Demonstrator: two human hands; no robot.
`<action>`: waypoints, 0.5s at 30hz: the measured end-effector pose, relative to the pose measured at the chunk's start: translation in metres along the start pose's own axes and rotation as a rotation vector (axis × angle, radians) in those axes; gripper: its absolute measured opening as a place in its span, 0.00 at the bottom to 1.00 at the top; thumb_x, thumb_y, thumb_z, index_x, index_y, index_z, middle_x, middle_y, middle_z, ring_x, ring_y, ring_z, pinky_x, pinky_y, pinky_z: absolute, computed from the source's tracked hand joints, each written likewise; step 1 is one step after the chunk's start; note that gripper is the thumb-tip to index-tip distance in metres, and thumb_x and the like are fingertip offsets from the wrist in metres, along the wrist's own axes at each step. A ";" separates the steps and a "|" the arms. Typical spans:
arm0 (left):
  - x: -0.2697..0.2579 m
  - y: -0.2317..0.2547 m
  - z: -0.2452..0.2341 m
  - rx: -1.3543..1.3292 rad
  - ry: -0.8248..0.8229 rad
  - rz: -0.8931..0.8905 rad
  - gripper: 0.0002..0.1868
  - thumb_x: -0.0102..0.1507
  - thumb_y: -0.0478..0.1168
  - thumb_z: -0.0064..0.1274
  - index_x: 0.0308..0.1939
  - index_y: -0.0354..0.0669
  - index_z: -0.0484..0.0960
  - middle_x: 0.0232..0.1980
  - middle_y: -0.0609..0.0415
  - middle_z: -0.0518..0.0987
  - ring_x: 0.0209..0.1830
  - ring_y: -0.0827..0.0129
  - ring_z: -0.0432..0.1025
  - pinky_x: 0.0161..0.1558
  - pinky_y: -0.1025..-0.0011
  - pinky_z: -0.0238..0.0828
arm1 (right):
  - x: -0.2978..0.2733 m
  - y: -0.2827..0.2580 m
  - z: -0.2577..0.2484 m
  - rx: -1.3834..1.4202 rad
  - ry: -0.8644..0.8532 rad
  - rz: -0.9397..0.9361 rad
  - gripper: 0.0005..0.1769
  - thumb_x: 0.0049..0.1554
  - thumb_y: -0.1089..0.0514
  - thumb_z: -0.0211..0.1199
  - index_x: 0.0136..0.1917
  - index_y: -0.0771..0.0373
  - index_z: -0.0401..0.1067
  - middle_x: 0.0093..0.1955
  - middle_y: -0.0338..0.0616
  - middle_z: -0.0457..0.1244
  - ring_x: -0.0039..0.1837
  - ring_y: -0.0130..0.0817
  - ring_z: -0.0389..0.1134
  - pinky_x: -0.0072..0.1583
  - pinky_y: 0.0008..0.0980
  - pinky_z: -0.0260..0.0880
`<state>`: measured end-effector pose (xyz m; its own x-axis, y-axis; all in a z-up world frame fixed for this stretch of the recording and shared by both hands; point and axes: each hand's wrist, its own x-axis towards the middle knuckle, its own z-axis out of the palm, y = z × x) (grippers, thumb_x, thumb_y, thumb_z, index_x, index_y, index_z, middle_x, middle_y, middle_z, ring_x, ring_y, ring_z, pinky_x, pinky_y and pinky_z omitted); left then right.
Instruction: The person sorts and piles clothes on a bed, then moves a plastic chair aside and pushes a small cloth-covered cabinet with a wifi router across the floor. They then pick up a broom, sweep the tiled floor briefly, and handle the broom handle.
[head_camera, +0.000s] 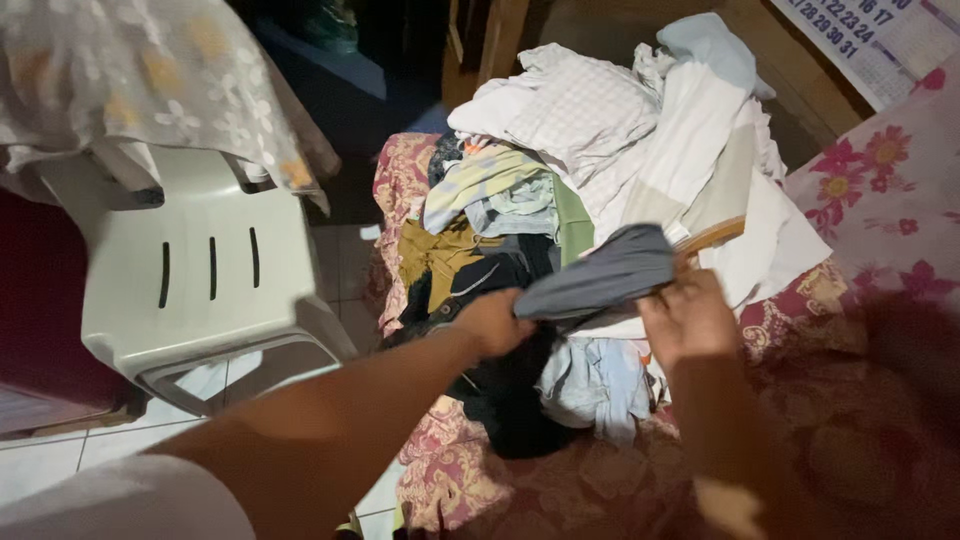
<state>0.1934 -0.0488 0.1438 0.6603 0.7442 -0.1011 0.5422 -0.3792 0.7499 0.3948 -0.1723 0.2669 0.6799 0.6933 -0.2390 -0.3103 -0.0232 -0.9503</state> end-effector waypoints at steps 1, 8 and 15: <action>0.002 0.003 -0.008 0.018 -0.014 -0.029 0.27 0.57 0.52 0.60 0.58 0.50 0.79 0.52 0.43 0.83 0.54 0.48 0.78 0.56 0.55 0.73 | -0.007 0.002 -0.001 -0.636 -0.086 -0.107 0.20 0.54 0.56 0.59 0.59 0.62 0.70 0.60 0.49 0.66 0.64 0.43 0.69 0.71 0.48 0.68; -0.007 0.060 -0.078 0.266 -0.030 0.191 0.24 0.52 0.49 0.63 0.53 0.54 0.82 0.51 0.45 0.84 0.52 0.49 0.77 0.54 0.54 0.73 | -0.022 0.025 0.059 -1.557 -0.292 -0.893 0.56 0.32 0.43 0.78 0.73 0.58 0.67 0.59 0.61 0.65 0.62 0.61 0.65 0.61 0.58 0.60; -0.037 0.044 -0.143 -0.038 0.340 0.240 0.41 0.50 0.47 0.64 0.66 0.46 0.70 0.55 0.39 0.81 0.53 0.49 0.77 0.55 0.60 0.73 | -0.027 -0.026 0.132 -0.972 -0.269 -0.570 0.27 0.50 0.61 0.63 0.64 0.65 0.72 0.52 0.58 0.70 0.53 0.49 0.72 0.55 0.41 0.71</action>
<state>0.1189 -0.0147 0.2738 0.5533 0.7785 0.2963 0.3695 -0.5482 0.7503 0.2972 -0.0954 0.3242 0.3574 0.9094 0.2130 0.7170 -0.1210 -0.6865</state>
